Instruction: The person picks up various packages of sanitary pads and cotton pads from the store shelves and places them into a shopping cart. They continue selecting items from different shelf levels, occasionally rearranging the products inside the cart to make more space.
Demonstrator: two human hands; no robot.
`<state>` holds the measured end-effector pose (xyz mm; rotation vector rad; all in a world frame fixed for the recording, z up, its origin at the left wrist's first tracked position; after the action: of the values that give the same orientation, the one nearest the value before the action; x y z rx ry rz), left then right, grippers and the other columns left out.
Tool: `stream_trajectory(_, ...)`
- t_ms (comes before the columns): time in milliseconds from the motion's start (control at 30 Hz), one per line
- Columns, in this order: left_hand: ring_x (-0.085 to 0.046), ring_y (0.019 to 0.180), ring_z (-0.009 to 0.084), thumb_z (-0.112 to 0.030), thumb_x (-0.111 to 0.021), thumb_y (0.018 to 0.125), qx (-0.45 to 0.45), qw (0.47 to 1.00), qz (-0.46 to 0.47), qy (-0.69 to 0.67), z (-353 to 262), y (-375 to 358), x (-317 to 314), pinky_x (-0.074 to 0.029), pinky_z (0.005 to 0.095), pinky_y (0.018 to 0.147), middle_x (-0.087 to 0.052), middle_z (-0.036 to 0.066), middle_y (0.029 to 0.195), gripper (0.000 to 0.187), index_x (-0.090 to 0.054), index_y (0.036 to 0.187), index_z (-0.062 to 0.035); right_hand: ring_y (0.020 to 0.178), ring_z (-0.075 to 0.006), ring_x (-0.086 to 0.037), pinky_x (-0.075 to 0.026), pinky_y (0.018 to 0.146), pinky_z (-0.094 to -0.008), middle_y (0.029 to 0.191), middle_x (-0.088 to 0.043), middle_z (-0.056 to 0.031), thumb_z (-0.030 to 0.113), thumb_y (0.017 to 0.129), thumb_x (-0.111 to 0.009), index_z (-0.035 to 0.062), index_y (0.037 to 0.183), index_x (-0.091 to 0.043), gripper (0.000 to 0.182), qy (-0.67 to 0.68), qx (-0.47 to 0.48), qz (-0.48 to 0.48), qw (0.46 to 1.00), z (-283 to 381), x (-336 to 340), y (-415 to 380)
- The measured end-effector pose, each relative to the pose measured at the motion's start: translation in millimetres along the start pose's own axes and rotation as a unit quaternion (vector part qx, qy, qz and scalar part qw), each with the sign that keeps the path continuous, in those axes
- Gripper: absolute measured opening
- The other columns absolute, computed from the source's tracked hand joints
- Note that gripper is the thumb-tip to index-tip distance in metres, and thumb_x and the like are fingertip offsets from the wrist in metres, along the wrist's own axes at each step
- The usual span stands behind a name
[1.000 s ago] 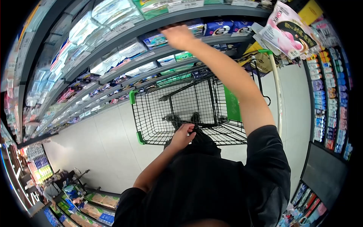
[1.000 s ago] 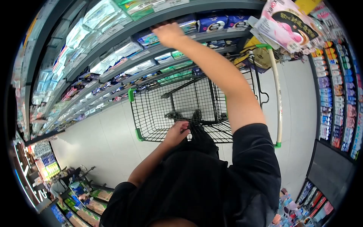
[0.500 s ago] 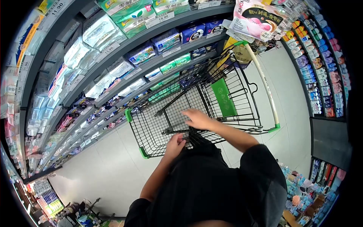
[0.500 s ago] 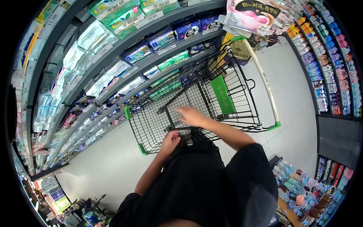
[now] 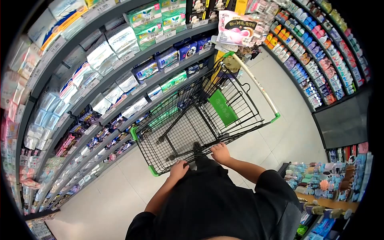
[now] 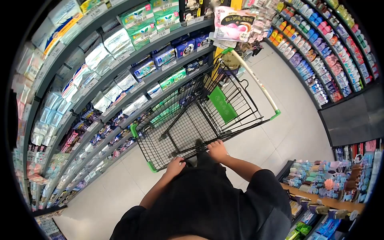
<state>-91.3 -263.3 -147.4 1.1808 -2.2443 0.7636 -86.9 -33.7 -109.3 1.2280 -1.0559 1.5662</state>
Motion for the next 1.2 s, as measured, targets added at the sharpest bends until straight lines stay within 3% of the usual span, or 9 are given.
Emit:
stream_trajectory(67, -0.063, 0.098, 0.0341, -0.03, -0.066, 0.086, 0.011, 0.999, -0.004, -0.04, 11, -4, -5, -0.051, 0.0438, 0.083, -0.064, 0.013, 0.104, 0.029, -0.064, 0.105, -0.0087, 0.097, -0.0255, -0.059, -0.039, 0.1, -0.046, 0.092, -0.065, -0.0044, 0.025, 0.078, -0.07, 0.0135, 0.09, -0.064, 0.018, -0.011, -0.021, -0.016, 1.0, 2, -5, 1)
stream_trajectory(200, -0.064, 0.095, 0.0311, -0.027, -0.065, 0.085, 0.036, 0.998, -0.02, -0.045, 32, -10, -12, -0.052, 0.0432, 0.08, -0.063, 0.009, 0.103, 0.024, -0.065, 0.103, -0.0125, 0.098, -0.0244, -0.059, -0.038, 0.099, -0.0458, 0.091, -0.065, -0.0032, 0.024, 0.08, -0.067, 0.0147, 0.091, -0.066, 0.014, -0.018, -0.02, -0.034, 0.999, 9, -14, -3)
stream_trajectory(433, -0.065, 0.096, 0.0315, -0.03, -0.067, 0.083, 0.035, 0.997, -0.029, -0.057, 46, -32, -6, -0.052, 0.043, 0.082, -0.066, 0.009, 0.101, 0.023, -0.068, 0.1, -0.0132, 0.106, -0.0233, -0.056, -0.035, 0.102, -0.0547, 0.099, -0.064, -0.0004, 0.025, 0.08, -0.069, 0.0193, 0.095, -0.067, 0.016, -0.028, -0.025, 0.015, 0.999, 11, -33, -13)
stream_trajectory(500, -0.065, 0.095, 0.032, -0.03, -0.067, 0.083, 0.038, 0.997, -0.027, -0.065, 52, -38, -7, -0.052, 0.0431, 0.082, -0.067, 0.01, 0.099, 0.023, -0.069, 0.099, -0.0133, 0.114, -0.023, -0.053, -0.032, 0.105, -0.0607, 0.105, -0.062, -0.0001, 0.028, 0.075, -0.075, 0.0192, 0.099, -0.066, 0.027, -0.032, -0.045, 0.06, 0.997, 3, -31, -19)
stream_trajectory(600, -0.064, 0.09, 0.0324, -0.03, -0.066, 0.084, 0.035, 0.997, -0.044, -0.058, 63, -50, -7, -0.052, 0.0433, 0.079, -0.067, 0.011, 0.092, 0.022, -0.07, 0.097, -0.0124, 0.118, -0.0241, -0.052, -0.032, 0.107, -0.062, 0.112, -0.061, -0.0011, 0.033, 0.073, -0.078, 0.0194, 0.102, -0.067, 0.035, -0.038, -0.05, 0.081, 0.995, -3, -14, -24)
stream_trajectory(833, -0.065, 0.087, 0.029, -0.027, -0.067, 0.082, 0.045, 0.992, -0.086, -0.082, 64, -83, 9, -0.052, 0.0425, 0.077, -0.067, 0.009, 0.091, 0.017, -0.071, 0.091, -0.0128, 0.129, -0.0246, -0.044, -0.027, 0.112, -0.0594, 0.125, -0.058, -0.0031, 0.047, 0.072, -0.077, 0.0214, 0.115, -0.066, 0.052, -0.09, -0.079, 0.215, 0.969, -24, -4, -30)
stream_trajectory(1000, -0.057, 0.104, 0.0285, -0.028, -0.075, 0.077, 0.009, 0.989, -0.141, 0.042, 62, -101, 10, -0.045, 0.0433, 0.089, -0.061, 0.003, 0.103, 0.021, -0.07, 0.093, -0.0154, 0.138, -0.0268, -0.035, -0.022, 0.113, -0.0617, 0.135, -0.053, -0.0058, 0.052, 0.075, -0.073, 0.023, 0.124, -0.062, 0.057, -0.12, -0.022, 0.292, 0.949, -32, 10, -25)
stream_trajectory(1033, -0.056, 0.104, 0.0283, -0.028, -0.076, 0.076, 0.021, 0.988, -0.144, 0.042, 61, -101, 12, -0.045, 0.0435, 0.089, -0.06, 0.003, 0.104, 0.024, -0.07, 0.095, -0.0158, 0.138, -0.0279, -0.035, -0.024, 0.112, -0.0619, 0.135, -0.052, -0.0071, 0.053, 0.076, -0.072, 0.0215, 0.123, -0.062, 0.058, -0.102, -0.029, 0.286, 0.952, -39, 17, -19)
stream_trajectory(1200, -0.053, 0.11, 0.0285, -0.032, -0.08, 0.072, 0.069, 0.986, -0.136, 0.069, 54, -99, 11, -0.044, 0.0444, 0.091, -0.058, 0.003, 0.111, 0.039, -0.067, 0.106, -0.0172, 0.139, -0.0296, -0.033, -0.025, 0.111, -0.0604, 0.137, -0.051, -0.0078, 0.036, 0.08, -0.071, 0.0186, 0.124, -0.06, 0.048, -0.133, -0.103, -0.007, 0.986, -118, 101, 27)
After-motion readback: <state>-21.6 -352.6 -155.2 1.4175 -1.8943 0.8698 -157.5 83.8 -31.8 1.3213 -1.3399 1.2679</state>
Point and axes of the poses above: each hand's wrist, its own y-axis towards the middle knuckle, its own x-axis out of the back of the hand, z = x × y, the point moved 10 cm from there along y, towards the middle knuckle
